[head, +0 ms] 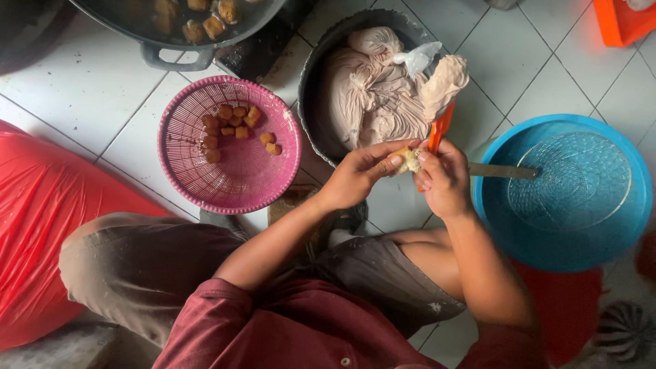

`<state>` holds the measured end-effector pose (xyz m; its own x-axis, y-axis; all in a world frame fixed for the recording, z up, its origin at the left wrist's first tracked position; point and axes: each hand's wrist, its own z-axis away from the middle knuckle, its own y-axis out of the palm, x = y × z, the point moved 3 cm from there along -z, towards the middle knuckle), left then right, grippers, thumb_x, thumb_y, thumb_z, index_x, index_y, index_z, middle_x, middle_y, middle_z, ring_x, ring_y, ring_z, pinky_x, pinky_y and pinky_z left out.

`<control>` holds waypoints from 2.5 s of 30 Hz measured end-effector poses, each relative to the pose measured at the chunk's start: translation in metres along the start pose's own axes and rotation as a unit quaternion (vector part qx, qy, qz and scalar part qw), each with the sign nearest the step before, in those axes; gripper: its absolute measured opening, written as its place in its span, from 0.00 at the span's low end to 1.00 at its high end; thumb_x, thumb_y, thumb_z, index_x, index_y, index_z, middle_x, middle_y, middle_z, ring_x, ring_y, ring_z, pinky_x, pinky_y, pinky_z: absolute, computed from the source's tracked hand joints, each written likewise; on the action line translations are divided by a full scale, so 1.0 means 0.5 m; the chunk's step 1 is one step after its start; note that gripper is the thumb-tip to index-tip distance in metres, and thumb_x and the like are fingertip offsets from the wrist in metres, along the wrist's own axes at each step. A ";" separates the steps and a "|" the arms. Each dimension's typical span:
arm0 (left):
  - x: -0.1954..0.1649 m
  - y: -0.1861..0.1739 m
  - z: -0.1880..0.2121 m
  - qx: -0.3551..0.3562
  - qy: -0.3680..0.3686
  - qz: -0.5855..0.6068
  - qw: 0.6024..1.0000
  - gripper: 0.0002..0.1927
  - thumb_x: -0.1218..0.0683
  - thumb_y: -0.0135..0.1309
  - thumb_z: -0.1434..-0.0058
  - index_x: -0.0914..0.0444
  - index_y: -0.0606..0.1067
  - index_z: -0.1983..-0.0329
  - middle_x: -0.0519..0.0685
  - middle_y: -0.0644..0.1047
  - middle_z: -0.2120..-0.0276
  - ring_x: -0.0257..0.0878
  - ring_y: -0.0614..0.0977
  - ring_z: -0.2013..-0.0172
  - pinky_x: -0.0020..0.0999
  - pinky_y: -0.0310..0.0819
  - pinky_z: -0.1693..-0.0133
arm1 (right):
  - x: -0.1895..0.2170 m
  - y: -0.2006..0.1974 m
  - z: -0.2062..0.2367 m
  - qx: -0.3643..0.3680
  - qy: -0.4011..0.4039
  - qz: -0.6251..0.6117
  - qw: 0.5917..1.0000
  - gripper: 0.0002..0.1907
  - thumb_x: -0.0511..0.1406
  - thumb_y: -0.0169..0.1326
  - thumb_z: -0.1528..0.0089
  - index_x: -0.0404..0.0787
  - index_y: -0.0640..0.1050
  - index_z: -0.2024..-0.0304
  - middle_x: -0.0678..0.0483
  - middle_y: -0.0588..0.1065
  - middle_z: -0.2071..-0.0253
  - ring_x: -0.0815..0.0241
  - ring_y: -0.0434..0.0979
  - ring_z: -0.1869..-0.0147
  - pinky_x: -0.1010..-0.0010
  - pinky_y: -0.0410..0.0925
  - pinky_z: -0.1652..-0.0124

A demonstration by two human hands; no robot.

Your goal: The person sits on the floor and coats pieces of fried food with a light batter, using an orange plastic spatula to scoop and spread the batter over each piece held in the other hand. Coated pieces are dropped into a large pan of liquid beside them, repeating piece by piece until the basket is emptied.

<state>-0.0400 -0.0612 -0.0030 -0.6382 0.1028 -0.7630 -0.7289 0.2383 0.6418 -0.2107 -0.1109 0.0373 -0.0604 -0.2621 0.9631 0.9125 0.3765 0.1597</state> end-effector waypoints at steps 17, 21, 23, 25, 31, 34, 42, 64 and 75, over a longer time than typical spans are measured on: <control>-0.060 -0.092 -0.001 -0.228 0.106 0.069 0.965 0.08 0.60 0.58 0.30 0.68 0.74 0.51 0.47 0.81 0.60 0.30 0.78 0.63 0.26 0.73 0.58 | 0.016 0.051 0.020 0.010 -0.059 0.265 0.962 0.21 0.41 0.38 0.23 0.33 0.78 0.52 0.59 0.67 0.68 0.71 0.60 0.67 0.78 0.58 0.66; -0.093 -0.065 0.007 -0.169 0.109 0.036 0.979 0.19 0.62 0.58 0.32 0.70 0.72 0.39 0.49 0.80 0.50 0.32 0.80 0.49 0.27 0.73 0.42 | 0.046 0.068 0.016 0.006 -0.191 0.416 0.889 0.16 0.36 0.40 0.23 0.32 0.76 0.47 0.53 0.70 0.61 0.63 0.68 0.59 0.71 0.63 0.59; -0.110 -0.058 0.015 -0.127 0.111 0.030 0.985 0.24 0.64 0.58 0.32 0.69 0.69 0.34 0.49 0.77 0.45 0.33 0.78 0.44 0.28 0.71 0.38 | 0.060 0.070 0.017 0.021 -0.233 0.417 0.878 0.15 0.35 0.41 0.23 0.32 0.74 0.42 0.49 0.74 0.52 0.57 0.73 0.53 0.68 0.66 0.55; -0.127 -0.057 0.022 -0.083 0.114 0.030 0.990 0.28 0.65 0.58 0.33 0.68 0.66 0.31 0.49 0.75 0.41 0.33 0.77 0.41 0.29 0.70 0.35 | 0.070 0.062 0.016 -0.019 -0.237 0.500 0.833 0.13 0.33 0.45 0.25 0.33 0.75 0.44 0.48 0.71 0.57 0.55 0.72 0.57 0.66 0.66 0.59; -0.139 -0.079 0.022 -0.031 0.094 0.019 0.995 0.31 0.64 0.62 0.35 0.66 0.67 0.29 0.49 0.77 0.41 0.35 0.79 0.43 0.34 0.73 0.36 | 0.086 0.036 0.031 -0.082 -0.326 0.591 0.733 0.13 0.32 0.54 0.27 0.34 0.76 0.41 0.45 0.69 0.54 0.49 0.72 0.54 0.61 0.68 0.55; -0.126 -0.091 0.018 -0.070 0.108 -0.048 0.991 0.30 0.63 0.65 0.37 0.67 0.71 0.32 0.48 0.78 0.45 0.35 0.79 0.47 0.34 0.74 0.40 | 0.082 0.033 0.043 -0.096 -0.365 0.603 0.702 0.13 0.33 0.57 0.26 0.35 0.78 0.41 0.45 0.69 0.53 0.47 0.73 0.52 0.61 0.68 0.55; -0.105 -0.127 0.018 -0.102 0.122 0.083 0.984 0.15 0.57 0.65 0.35 0.64 0.75 0.49 0.45 0.79 0.55 0.33 0.78 0.52 0.32 0.72 0.45 | 0.100 0.033 0.051 -0.056 -0.376 0.619 0.688 0.12 0.33 0.59 0.29 0.38 0.80 0.44 0.48 0.71 0.56 0.49 0.72 0.55 0.62 0.67 0.55; -0.127 -0.429 -0.009 -0.450 0.184 0.050 0.873 0.31 0.47 0.55 0.33 0.56 0.65 0.28 0.44 0.73 0.36 0.35 0.72 0.36 0.38 0.61 0.38 | 0.015 0.027 0.008 0.025 0.057 0.158 0.985 0.17 0.38 0.47 0.28 0.32 0.77 0.44 0.61 0.65 0.69 0.71 0.59 0.67 0.78 0.54 0.67; 0.117 -0.471 0.128 -0.498 -0.154 -0.419 0.744 0.35 0.58 0.58 0.40 0.64 0.59 0.30 0.61 0.70 0.41 0.53 0.78 0.48 0.43 0.76 0.48 | 0.009 -0.037 0.027 -0.028 0.134 -0.122 0.983 0.21 0.48 0.43 0.23 0.37 0.73 0.44 0.57 0.64 0.70 0.69 0.55 0.73 0.75 0.52 0.71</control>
<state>0.1100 -0.0495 -0.2039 0.1179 0.5736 -0.8106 -0.7584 -0.4750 -0.4464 -0.2333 -0.1069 0.0418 -0.1781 -0.5661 0.8049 0.9057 0.2255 0.3590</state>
